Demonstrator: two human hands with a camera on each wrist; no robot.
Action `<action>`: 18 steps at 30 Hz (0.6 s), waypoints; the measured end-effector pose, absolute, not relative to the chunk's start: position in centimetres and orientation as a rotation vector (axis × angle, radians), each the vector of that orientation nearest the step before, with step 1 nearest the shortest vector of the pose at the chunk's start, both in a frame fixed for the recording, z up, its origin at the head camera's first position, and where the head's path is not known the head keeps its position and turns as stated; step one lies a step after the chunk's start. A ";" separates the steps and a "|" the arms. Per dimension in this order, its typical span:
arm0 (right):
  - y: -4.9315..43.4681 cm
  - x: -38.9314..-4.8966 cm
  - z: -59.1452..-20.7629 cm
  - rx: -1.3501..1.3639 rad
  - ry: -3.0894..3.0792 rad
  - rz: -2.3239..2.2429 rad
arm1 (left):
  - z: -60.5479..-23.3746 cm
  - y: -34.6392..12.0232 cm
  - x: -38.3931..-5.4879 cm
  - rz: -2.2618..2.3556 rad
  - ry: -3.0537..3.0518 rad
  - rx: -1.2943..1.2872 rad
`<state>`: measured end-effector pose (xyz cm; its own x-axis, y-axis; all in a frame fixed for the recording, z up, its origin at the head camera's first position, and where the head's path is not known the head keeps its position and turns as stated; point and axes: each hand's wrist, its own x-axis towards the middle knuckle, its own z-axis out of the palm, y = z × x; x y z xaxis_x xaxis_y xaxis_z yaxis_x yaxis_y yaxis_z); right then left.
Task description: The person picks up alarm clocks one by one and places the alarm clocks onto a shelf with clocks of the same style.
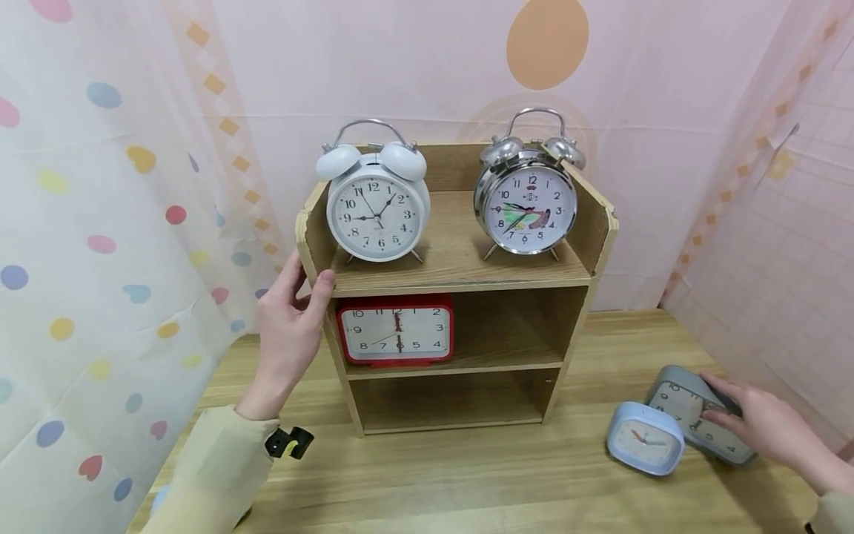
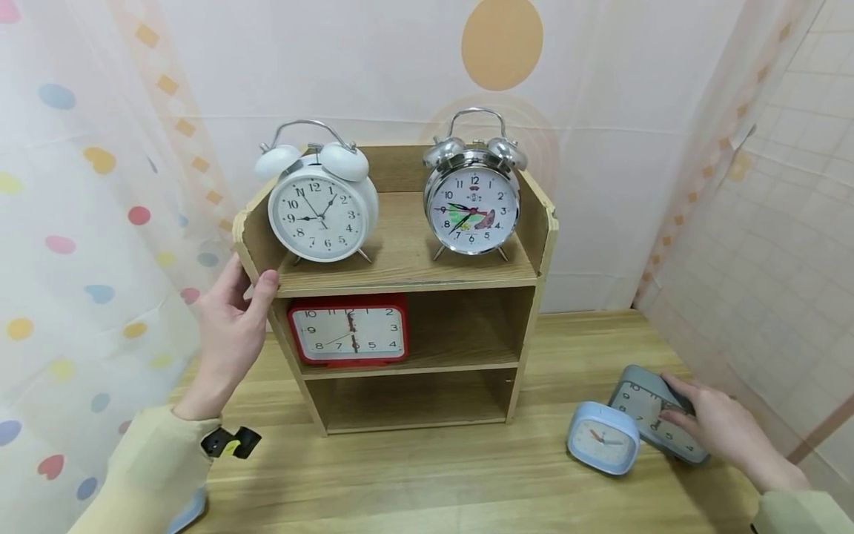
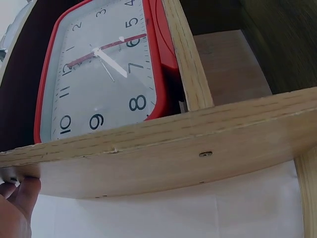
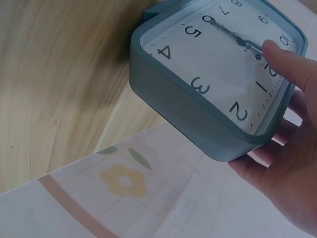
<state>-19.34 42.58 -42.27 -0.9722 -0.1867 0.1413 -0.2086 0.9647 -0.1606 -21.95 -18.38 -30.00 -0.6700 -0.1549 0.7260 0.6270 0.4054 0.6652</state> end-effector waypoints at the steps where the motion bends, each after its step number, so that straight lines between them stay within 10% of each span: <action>1: 42.6 -19.4 -42.3 0.306 -2.986 0.264 | -30.0 -18.3 -21.9 -1.343 -1.918 -0.401; 18: 42.6 -19.4 -42.1 0.291 -3.014 0.286 | -30.3 -18.5 -21.9 -1.313 -1.945 -0.392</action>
